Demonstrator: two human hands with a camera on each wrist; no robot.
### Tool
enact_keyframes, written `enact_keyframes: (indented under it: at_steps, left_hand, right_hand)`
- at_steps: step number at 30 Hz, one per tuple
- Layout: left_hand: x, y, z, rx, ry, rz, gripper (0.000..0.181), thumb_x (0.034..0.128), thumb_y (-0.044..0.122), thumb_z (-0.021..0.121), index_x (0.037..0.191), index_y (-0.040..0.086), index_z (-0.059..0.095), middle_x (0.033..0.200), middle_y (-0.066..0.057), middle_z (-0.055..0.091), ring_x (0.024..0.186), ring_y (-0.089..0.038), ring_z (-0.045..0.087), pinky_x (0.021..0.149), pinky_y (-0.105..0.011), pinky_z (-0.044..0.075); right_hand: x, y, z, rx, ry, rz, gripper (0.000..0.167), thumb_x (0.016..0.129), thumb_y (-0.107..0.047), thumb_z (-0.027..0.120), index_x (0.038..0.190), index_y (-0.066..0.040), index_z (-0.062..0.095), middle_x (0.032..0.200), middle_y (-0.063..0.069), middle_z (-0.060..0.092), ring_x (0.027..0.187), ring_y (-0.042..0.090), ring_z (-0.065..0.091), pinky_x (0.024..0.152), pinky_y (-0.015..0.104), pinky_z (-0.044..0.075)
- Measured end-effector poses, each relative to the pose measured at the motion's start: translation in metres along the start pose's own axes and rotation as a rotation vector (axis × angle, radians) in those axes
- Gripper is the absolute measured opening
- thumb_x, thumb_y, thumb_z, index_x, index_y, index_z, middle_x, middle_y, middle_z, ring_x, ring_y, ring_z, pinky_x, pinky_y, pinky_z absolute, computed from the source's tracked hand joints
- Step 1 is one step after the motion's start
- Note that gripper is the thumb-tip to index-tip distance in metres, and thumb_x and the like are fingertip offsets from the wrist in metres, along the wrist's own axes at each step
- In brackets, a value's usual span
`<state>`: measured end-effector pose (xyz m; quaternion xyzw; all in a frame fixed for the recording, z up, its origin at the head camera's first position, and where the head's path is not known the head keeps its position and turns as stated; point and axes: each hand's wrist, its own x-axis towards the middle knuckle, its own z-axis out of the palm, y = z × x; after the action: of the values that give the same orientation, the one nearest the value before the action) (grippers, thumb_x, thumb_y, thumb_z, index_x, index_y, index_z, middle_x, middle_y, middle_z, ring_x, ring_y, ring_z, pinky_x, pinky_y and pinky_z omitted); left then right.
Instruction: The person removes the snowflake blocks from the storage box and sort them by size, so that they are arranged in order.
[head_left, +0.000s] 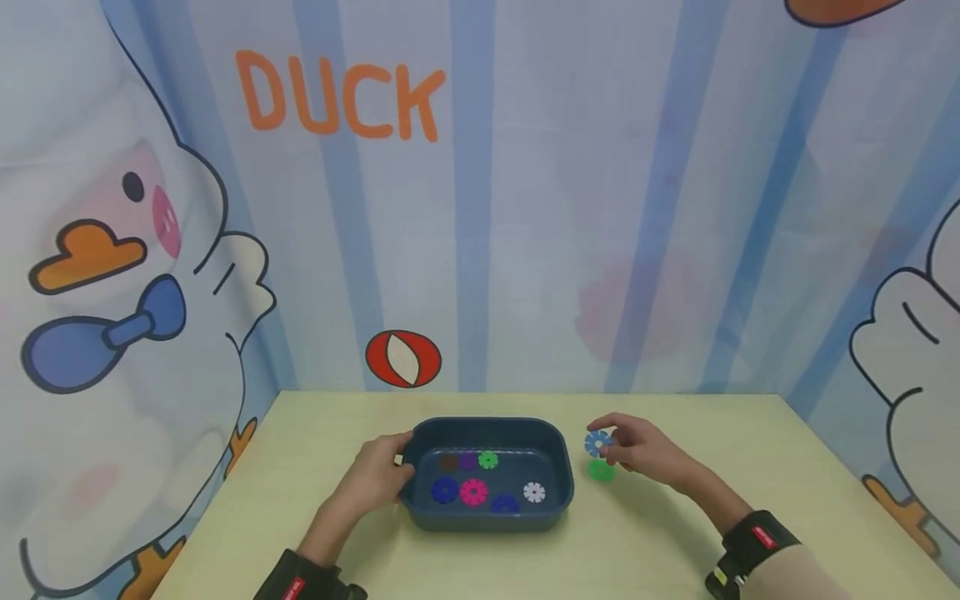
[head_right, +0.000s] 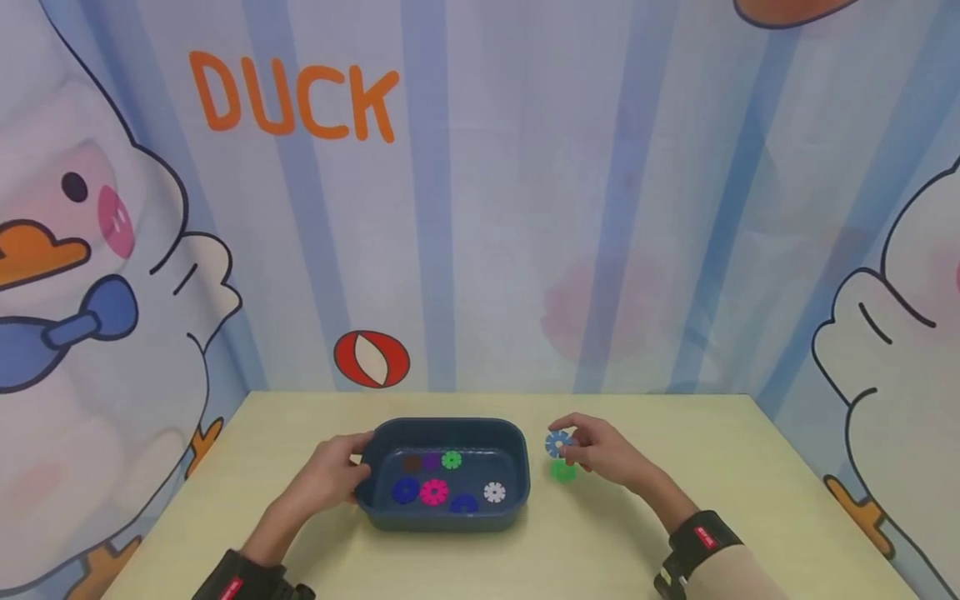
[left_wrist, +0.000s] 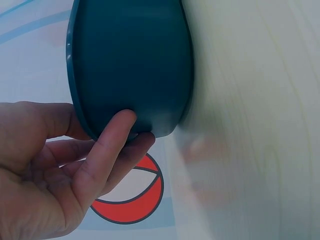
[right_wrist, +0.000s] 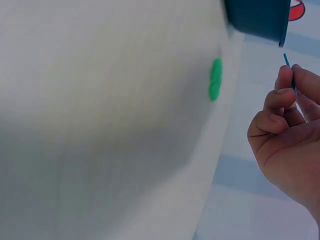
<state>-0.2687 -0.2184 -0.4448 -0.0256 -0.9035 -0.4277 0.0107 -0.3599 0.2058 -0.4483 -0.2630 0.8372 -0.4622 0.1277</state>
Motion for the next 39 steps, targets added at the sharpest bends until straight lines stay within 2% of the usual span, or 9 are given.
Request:
enact_keyframes:
  at_steps: [5,8,12,16,23,27,34,39]
  left_hand:
    - [0.000,0.000,-0.001,0.004,0.004,0.001,0.057,0.0954,-0.008,0.060,0.152,-0.010,0.049,0.141,-0.032,0.062,0.073,-0.023,0.073,0.050,-0.031,0.059]
    - [0.000,0.000,-0.001,0.005,0.002,0.001,0.057,0.0957,-0.008,0.060,0.152,-0.010,0.049,0.141,-0.032,0.062,0.074,-0.023,0.073,0.050,-0.031,0.059]
    - [-0.001,0.000,-0.001,0.005,0.004,0.006,0.057,0.0953,-0.008,0.060,0.151,-0.011,0.049,0.140,-0.032,0.062,0.072,-0.023,0.073,0.049,-0.031,0.058]
    - [-0.002,-0.001,0.001,-0.001,0.007,0.007,0.057,0.0949,-0.008,0.060,0.151,-0.011,0.049,0.140,-0.032,0.063,0.069,-0.022,0.072,0.049,-0.031,0.058]
    - [-0.002,-0.003,0.002,0.018,-0.005,0.015,0.057,0.0969,-0.007,0.061,0.153,-0.010,0.048,0.141,-0.030,0.063,0.070,-0.020,0.072,0.051,-0.031,0.059]
    - [-0.002,-0.002,0.002,0.014,-0.003,0.017,0.057,0.0966,-0.008,0.061,0.153,-0.010,0.048,0.141,-0.030,0.063,0.067,-0.021,0.071,0.051,-0.031,0.058]
    - [-0.001,-0.001,0.002,0.020,-0.003,0.015,0.058,0.0969,-0.007,0.061,0.153,-0.010,0.048,0.142,-0.030,0.063,0.069,-0.019,0.071,0.052,-0.031,0.058]
    - [-0.001,-0.001,0.001,0.024,-0.003,0.017,0.057,0.0969,-0.007,0.060,0.153,-0.010,0.048,0.142,-0.030,0.062,0.067,-0.018,0.070,0.052,-0.031,0.058]
  right_hand:
    - [-0.012,0.019,-0.007,0.007,0.021,0.030,0.044,0.103,-0.007,0.063,0.142,0.009,0.051,0.075,0.005,0.055,0.064,0.018,0.054,0.056,0.032,0.043]
    - [-0.017,0.029,-0.009,0.017,0.038,0.053,0.041,0.104,-0.009,0.064,0.138,0.009,0.050,0.073,0.002,0.052,0.065,0.018,0.054,0.056,0.031,0.043]
    - [-0.023,0.040,-0.010,0.010,0.051,0.097,0.037,0.104,-0.009,0.063,0.135,0.007,0.052,0.075,0.005,0.057,0.062,0.014,0.047,0.056,0.029,0.042]
    - [-0.027,0.048,-0.009,-0.022,0.048,0.123,0.036,0.104,-0.008,0.063,0.136,0.006,0.056,0.079,0.010,0.064,0.065,0.015,0.049,0.058,0.028,0.043]
    - [-0.029,0.046,-0.005,-0.052,0.067,0.148,0.033,0.103,-0.007,0.063,0.134,0.006,0.060,0.079,0.011,0.066,0.064,0.017,0.049,0.057,0.027,0.042]
    - [-0.028,0.045,-0.004,-0.109,0.071,0.149,0.032,0.103,-0.007,0.064,0.131,0.005,0.061,0.077,0.009,0.065,0.063,0.016,0.049,0.056,0.026,0.041]
    - [-0.029,0.042,-0.004,-0.198,0.081,0.105,0.033,0.102,-0.009,0.065,0.131,0.006,0.063,0.077,0.006,0.066,0.066,0.017,0.052,0.058,0.027,0.041]
    - [-0.028,0.041,-0.001,-0.258,0.118,0.117,0.033,0.101,-0.009,0.067,0.131,0.004,0.065,0.077,0.004,0.064,0.067,0.017,0.053,0.058,0.027,0.041]
